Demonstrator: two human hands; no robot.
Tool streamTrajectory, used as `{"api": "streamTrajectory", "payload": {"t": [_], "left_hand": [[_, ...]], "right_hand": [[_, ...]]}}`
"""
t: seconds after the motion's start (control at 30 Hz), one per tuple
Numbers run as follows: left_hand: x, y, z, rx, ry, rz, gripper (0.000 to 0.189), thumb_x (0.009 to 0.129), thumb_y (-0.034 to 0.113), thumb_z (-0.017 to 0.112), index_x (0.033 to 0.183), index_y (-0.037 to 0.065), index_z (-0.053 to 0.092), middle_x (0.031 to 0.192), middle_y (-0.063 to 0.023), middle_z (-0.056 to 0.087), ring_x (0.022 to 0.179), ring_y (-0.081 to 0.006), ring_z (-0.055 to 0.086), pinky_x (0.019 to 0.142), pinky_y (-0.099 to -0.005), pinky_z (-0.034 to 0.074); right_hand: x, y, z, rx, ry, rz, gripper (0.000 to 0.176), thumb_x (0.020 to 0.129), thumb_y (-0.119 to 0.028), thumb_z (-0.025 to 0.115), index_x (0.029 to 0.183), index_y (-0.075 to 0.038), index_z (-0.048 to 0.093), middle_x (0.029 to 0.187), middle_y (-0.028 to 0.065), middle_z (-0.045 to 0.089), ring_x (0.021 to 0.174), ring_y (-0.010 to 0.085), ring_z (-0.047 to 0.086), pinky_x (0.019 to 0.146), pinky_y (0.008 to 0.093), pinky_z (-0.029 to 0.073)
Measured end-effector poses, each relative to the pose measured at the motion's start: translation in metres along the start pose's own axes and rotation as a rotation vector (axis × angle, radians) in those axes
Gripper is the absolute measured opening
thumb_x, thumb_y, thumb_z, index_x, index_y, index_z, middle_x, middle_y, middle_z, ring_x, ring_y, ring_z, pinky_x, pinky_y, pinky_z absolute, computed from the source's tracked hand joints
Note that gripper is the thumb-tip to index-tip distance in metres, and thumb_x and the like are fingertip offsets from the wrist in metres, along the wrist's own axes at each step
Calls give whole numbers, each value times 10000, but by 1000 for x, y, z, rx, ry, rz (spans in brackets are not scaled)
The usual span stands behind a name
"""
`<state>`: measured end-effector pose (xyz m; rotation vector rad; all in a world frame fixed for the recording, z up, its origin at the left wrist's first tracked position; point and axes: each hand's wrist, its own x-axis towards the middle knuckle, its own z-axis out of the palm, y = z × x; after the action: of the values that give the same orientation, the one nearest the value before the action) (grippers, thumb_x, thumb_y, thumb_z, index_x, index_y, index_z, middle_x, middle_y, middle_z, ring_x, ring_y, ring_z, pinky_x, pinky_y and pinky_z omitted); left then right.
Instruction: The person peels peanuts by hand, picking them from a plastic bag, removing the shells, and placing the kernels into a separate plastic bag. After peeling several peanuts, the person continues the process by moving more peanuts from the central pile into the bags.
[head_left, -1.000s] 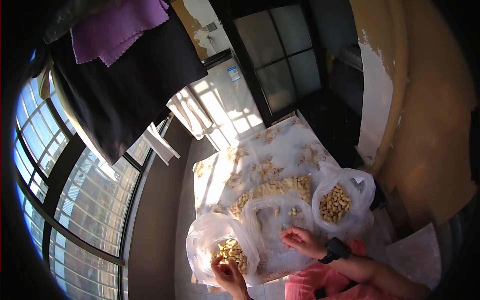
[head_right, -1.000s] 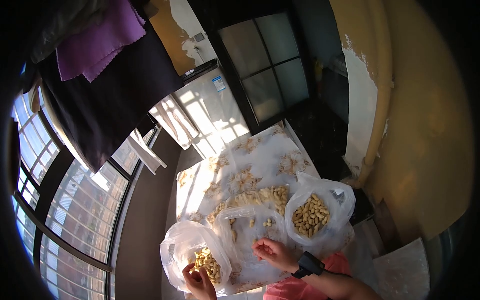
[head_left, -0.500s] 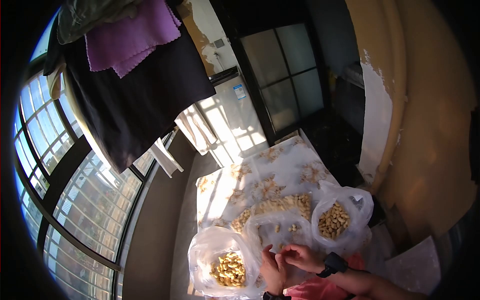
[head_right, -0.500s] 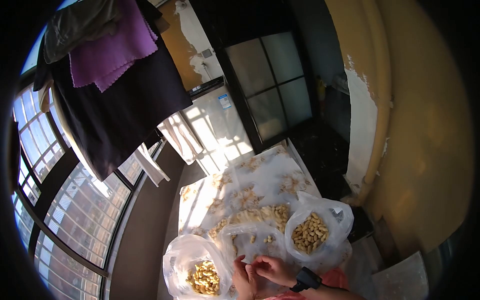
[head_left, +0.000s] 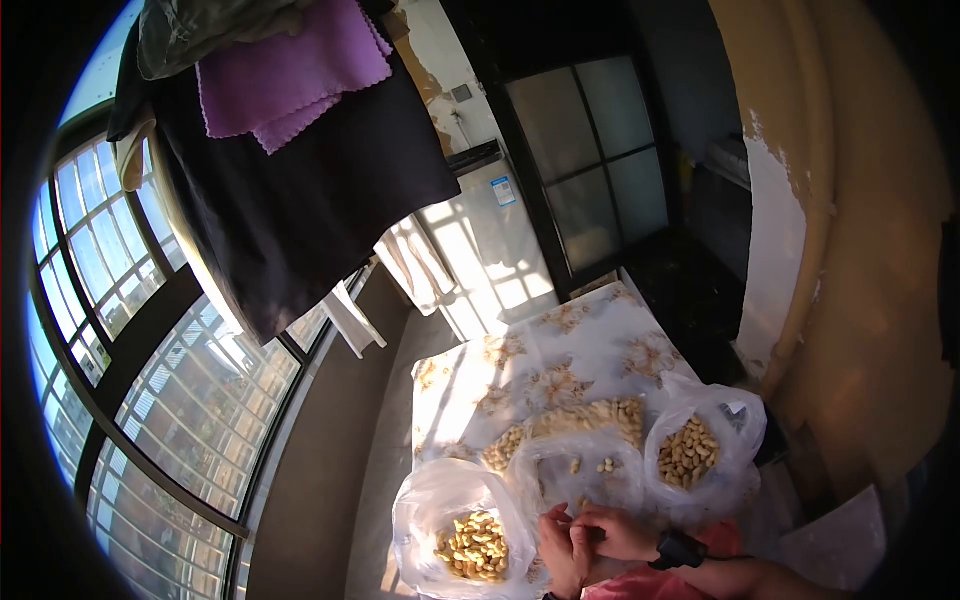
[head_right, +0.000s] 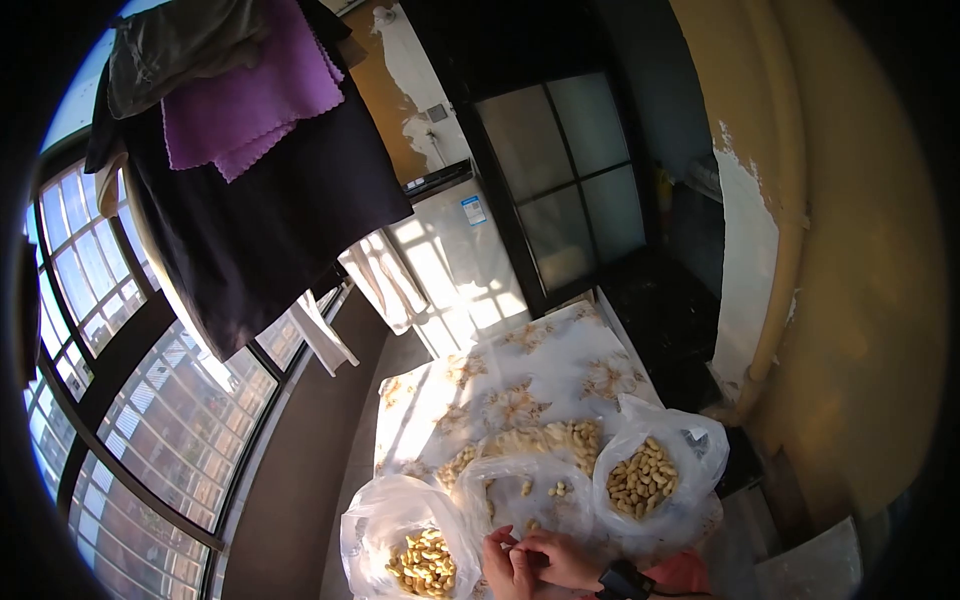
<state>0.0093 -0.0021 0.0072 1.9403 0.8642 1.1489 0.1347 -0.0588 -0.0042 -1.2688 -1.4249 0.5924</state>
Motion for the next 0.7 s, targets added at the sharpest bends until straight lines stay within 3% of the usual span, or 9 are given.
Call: {"api": "streamTrajectory", "payload": {"t": [0.23, 0.47, 0.57, 0.63, 0.7], "left_hand": [[-2, -3, -1, 39, -30, 6, 440, 989, 392, 539, 1237, 29, 554, 1005, -157, 606, 825, -361, 649, 683, -436, 510], [-1, -1, 0, 16, -22, -15, 353, 1012, 341, 519, 1168, 33, 593, 976, -159, 615, 813, -375, 637, 676, -447, 501], [-2, -5, 2, 2, -6, -6, 330, 1022, 325, 506, 1125, 31, 615, 940, -161, 616, 803, -377, 634, 674, -447, 501], [-2, -6, 2, 7, -8, 17, 333, 1031, 322, 489, 1106, 28, 624, 923, -175, 631, 814, -381, 641, 680, -447, 503], [-2, -4, 1, 8, -1, 12, 310, 1024, 305, 512, 1094, 27, 630, 919, -179, 649, 810, -380, 652, 681, -441, 510]], "right_hand": [[0, 0, 1, -6, 5, 11, 192, 847, -90, 708, 1026, -48, 652, 980, 103, 651, 915, 302, 649, 790, 371, 511], [-1, -4, 0, -3, 15, 50, 169, 860, -74, 701, 1016, -38, 644, 982, 116, 656, 896, 297, 653, 794, 355, 509], [-3, 0, 2, 96, 47, 94, 171, 908, -78, 675, 1066, -34, 624, 951, 86, 667, 879, 234, 671, 771, 332, 512], [-5, 14, 4, 375, 54, 178, 173, 948, -95, 667, 1100, -33, 612, 972, 42, 672, 896, 145, 660, 798, 287, 515], [-5, 8, 4, 444, 106, 216, 170, 963, -113, 662, 1101, -32, 605, 975, 28, 664, 893, 118, 648, 798, 269, 517]]}}
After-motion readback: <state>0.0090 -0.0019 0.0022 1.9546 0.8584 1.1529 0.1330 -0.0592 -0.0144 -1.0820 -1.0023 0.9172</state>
